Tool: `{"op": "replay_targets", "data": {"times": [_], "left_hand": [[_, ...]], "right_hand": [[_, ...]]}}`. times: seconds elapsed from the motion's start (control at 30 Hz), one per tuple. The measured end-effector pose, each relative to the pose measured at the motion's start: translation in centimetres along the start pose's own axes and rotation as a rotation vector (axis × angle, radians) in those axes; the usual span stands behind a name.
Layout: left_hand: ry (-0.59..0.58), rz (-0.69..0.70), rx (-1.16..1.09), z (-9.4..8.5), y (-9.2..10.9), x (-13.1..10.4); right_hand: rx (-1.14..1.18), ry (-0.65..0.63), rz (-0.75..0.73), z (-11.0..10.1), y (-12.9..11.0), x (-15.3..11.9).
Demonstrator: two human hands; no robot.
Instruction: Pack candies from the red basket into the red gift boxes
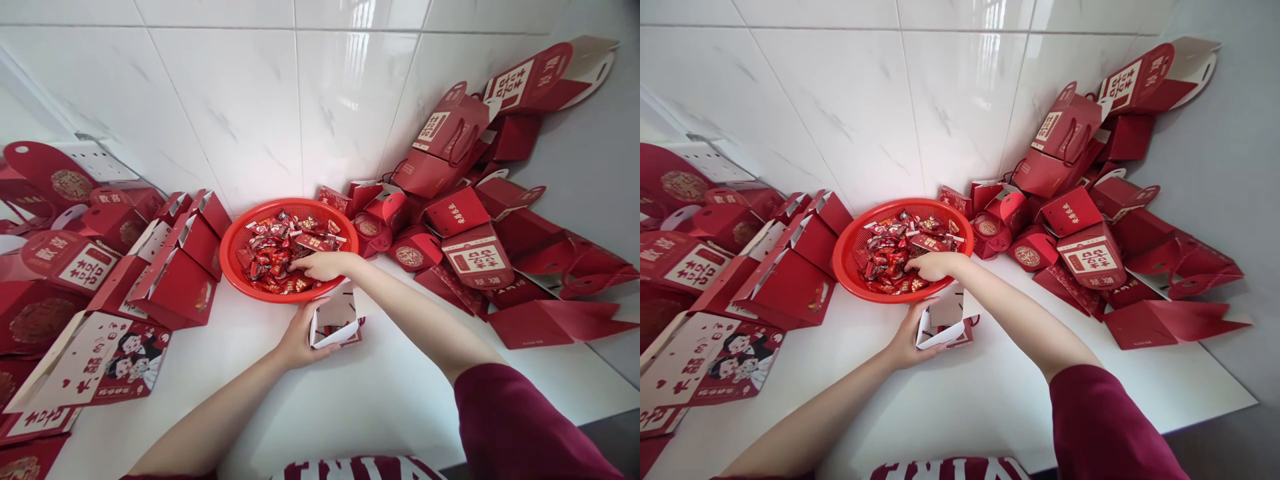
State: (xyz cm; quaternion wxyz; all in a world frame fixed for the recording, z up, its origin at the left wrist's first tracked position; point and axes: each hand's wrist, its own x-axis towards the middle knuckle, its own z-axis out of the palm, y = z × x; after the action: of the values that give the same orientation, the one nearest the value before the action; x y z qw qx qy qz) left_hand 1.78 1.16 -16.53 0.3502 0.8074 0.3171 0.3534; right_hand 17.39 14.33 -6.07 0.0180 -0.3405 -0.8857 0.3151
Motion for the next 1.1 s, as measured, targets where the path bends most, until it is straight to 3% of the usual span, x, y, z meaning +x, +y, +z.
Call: {"op": "replay_targets", "data": {"times": [0.2, 0.47, 0.77, 1.1], "left_hand": [[0.0, -0.002, -0.002, 0.1, -0.1, -0.1], [0.004, 0.007, 0.006, 0.0, 0.0, 0.0], [-0.012, -0.009, -0.022, 0.2, -0.4, -0.3], [-0.02, -0.015, -0.016, 0.0, -0.1, -0.1]], "right_hand": [[-0.108, 0.005, -0.033, 1.3, -0.2, 0.2], [-0.19, 0.016, -0.06, 1.2, -0.6, 0.2], [-0.308, 0.101, 0.146, 1.8, -1.1, -0.1], [-0.317, -0.165, 0.135, 1.2, 0.6, 2.7]]}}
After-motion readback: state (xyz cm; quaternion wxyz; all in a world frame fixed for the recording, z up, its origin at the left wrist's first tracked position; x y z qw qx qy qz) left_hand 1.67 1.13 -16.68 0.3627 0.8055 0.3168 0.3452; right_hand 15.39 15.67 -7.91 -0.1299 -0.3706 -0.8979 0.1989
